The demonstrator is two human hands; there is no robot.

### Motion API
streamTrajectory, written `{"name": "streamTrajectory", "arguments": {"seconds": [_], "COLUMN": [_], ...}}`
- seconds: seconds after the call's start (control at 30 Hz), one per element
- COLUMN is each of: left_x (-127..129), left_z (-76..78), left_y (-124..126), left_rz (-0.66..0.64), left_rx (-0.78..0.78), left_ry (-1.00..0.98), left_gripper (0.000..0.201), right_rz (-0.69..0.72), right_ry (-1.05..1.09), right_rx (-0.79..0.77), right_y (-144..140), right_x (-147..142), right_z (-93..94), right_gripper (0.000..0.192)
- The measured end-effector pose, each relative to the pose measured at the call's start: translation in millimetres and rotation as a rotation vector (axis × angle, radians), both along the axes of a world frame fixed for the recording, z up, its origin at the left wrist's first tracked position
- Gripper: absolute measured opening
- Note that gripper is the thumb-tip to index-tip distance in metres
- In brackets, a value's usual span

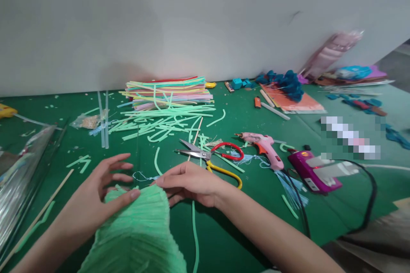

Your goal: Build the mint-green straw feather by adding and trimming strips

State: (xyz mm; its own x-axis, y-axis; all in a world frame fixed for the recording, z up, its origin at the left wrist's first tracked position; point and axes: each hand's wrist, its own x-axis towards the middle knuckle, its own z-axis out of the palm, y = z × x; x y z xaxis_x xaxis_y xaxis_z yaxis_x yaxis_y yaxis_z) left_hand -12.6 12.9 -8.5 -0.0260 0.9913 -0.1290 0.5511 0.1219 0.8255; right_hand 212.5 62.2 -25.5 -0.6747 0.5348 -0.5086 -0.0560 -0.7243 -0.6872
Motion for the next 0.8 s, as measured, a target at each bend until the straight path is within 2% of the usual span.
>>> {"name": "streamTrajectory", "arguments": {"seconds": [0.03,0.07,0.13,0.2,0.27,0.33,0.4,0.57,0.7,0.8], "left_x": [0.8,2.0,4.8,7.2,9.2,11.5,14.8,25.9,27.5,25.8], "left_z": [-5.5,-10.9,-20.3,-26.5,-29.1,-28.9,-27.4,-24.6,-25.7,-28.6], "left_y": [-6.5,-13.5,-26.5,-35.0,-38.7,-40.4,-43.2,-55.8,-59.9,-60.8], "left_rz": [0.045,0.010,-0.198,-0.389,-0.465,-0.466,-0.438,-0.292,-0.291,-0.316], "left_rx": [0.211,0.407,0.750,0.921,0.966,0.979,0.964,0.803,0.790,0.808], "left_ry": [0.150,0.274,0.417,0.482,0.515,0.533,0.533,0.485,0.485,0.513], "left_gripper": [0.055,0.046,0.033,0.034,0.038,0.039,0.040,0.047,0.048,0.045], "right_rz": [-0.009,-0.019,-0.031,-0.020,-0.009,0.001,0.008,0.003,0.020,0.028], "right_ry": [-0.005,-0.009,-0.015,-0.018,-0.010,0.006,0.012,-0.044,-0.110,-0.160], "right_rx": [-0.024,-0.049,-0.096,-0.133,-0.161,-0.191,-0.221,-0.257,-0.240,-0.160], "right_y": [-3.3,-6.5,-12.1,-16.5,-19.9,-22.8,-25.2,-28.1,-25.6,-24.6], "right_x": [-0.4,-0.7,-0.9,-0.7,-0.2,0.6,1.5,2.0,-0.8,-3.7], "right_z": [-1.9,-3.4,-5.1,-4.9,-3.9,-3.1,-3.2,-4.4,-1.3,2.1], "right_gripper": [0.032,0.032,0.031,0.030,0.029,0.027,0.026,0.025,0.027,0.027]}}
